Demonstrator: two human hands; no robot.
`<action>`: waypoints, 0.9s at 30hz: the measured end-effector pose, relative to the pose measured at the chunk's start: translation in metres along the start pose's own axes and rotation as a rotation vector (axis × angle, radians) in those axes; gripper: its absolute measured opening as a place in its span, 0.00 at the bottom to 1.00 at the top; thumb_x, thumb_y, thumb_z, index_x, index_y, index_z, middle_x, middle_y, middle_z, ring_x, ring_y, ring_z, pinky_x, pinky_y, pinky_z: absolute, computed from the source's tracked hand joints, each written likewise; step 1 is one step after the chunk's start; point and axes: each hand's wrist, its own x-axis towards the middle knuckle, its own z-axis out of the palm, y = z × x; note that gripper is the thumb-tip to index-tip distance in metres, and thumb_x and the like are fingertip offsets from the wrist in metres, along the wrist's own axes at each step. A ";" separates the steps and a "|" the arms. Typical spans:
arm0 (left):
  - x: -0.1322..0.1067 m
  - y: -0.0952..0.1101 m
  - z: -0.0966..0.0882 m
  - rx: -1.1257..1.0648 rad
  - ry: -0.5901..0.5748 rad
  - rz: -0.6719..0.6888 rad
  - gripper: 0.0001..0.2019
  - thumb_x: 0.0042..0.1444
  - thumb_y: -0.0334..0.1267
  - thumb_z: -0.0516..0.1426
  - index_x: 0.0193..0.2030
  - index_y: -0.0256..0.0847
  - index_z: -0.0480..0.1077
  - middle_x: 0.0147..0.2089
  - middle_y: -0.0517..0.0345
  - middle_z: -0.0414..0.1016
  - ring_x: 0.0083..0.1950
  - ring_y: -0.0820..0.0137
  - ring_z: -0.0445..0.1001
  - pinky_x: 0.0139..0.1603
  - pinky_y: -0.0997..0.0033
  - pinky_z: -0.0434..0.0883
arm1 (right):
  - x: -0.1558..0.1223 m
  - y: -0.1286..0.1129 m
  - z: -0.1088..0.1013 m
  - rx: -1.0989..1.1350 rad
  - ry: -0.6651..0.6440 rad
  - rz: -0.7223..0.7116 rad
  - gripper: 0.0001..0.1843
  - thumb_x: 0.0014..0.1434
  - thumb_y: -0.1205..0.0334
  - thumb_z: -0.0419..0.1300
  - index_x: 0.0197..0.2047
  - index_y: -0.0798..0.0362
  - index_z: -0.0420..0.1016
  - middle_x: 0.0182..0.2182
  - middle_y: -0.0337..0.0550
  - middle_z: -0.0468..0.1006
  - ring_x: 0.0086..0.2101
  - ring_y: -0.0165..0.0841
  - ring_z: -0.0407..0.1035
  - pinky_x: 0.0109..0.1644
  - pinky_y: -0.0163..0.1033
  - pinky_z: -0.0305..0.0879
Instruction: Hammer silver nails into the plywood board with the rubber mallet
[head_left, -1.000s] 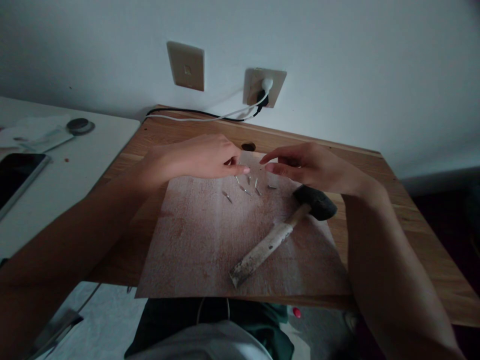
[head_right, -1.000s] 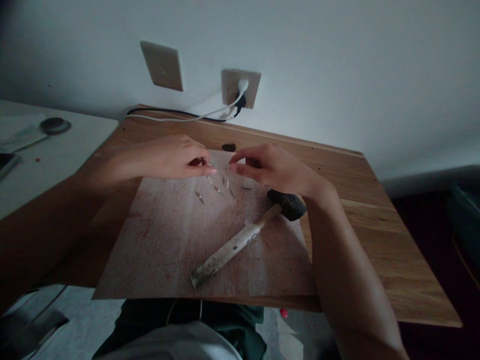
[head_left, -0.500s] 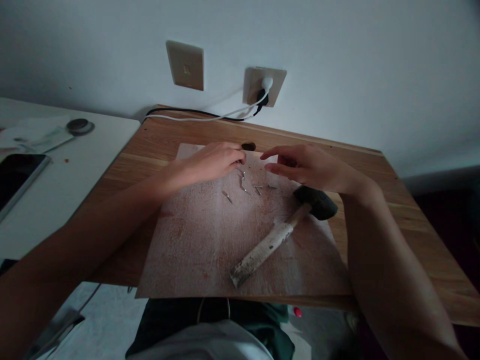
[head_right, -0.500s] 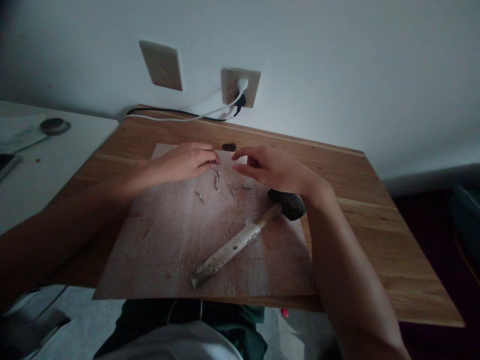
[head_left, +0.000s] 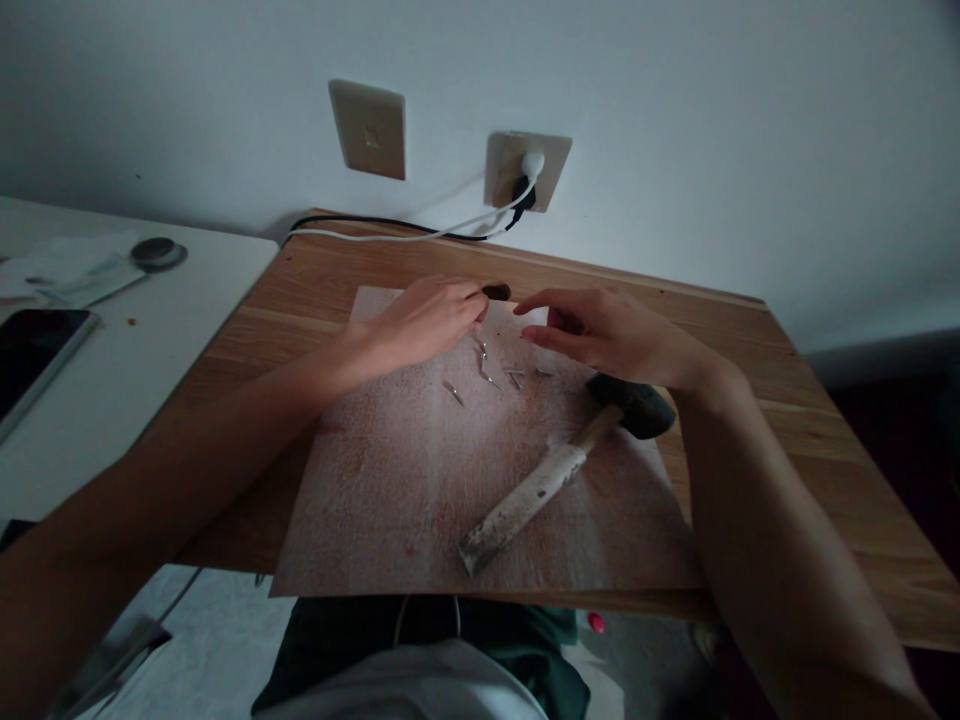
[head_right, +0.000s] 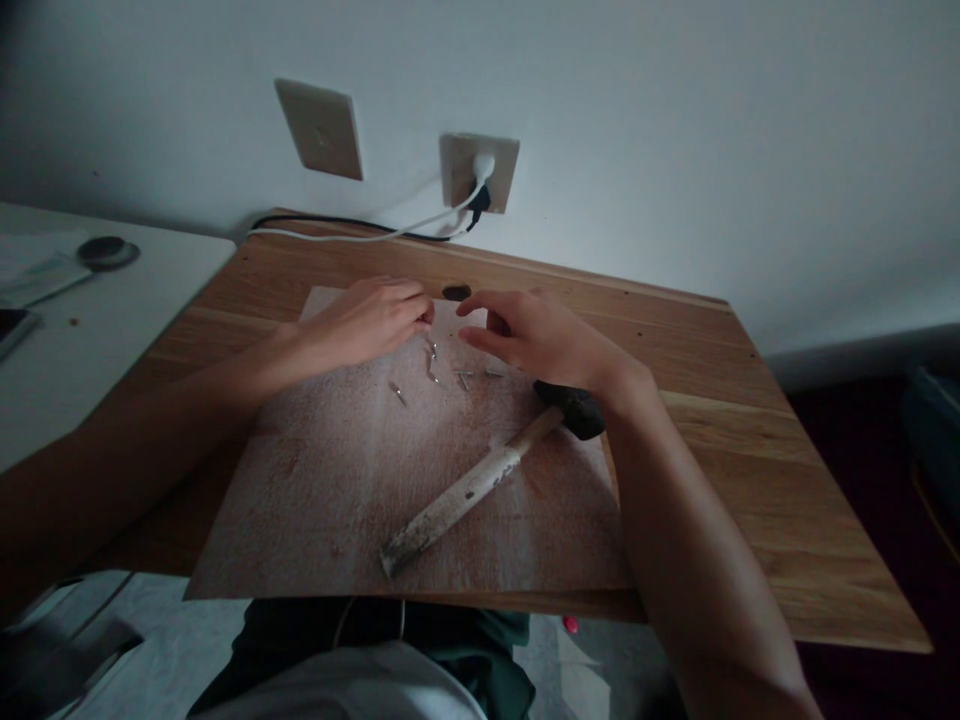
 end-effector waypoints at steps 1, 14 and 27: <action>0.000 0.001 0.000 0.007 -0.001 -0.013 0.10 0.75 0.35 0.58 0.52 0.35 0.81 0.50 0.44 0.85 0.51 0.58 0.84 0.53 0.61 0.76 | 0.000 0.000 0.001 -0.005 0.006 -0.002 0.27 0.73 0.46 0.58 0.64 0.53 0.83 0.32 0.45 0.83 0.29 0.38 0.69 0.37 0.44 0.61; 0.000 0.003 0.003 -0.002 -0.009 -0.094 0.12 0.77 0.38 0.58 0.53 0.33 0.80 0.52 0.42 0.85 0.52 0.57 0.84 0.53 0.62 0.75 | 0.001 -0.001 0.004 0.001 0.012 -0.016 0.25 0.73 0.46 0.58 0.62 0.53 0.83 0.31 0.44 0.82 0.29 0.38 0.70 0.38 0.44 0.61; -0.002 -0.001 0.003 -0.070 -0.004 -0.115 0.12 0.76 0.42 0.59 0.52 0.35 0.80 0.50 0.45 0.84 0.52 0.59 0.83 0.53 0.63 0.74 | 0.001 -0.005 0.003 -0.015 0.004 -0.006 0.24 0.74 0.47 0.58 0.63 0.51 0.82 0.31 0.43 0.83 0.30 0.38 0.71 0.38 0.44 0.63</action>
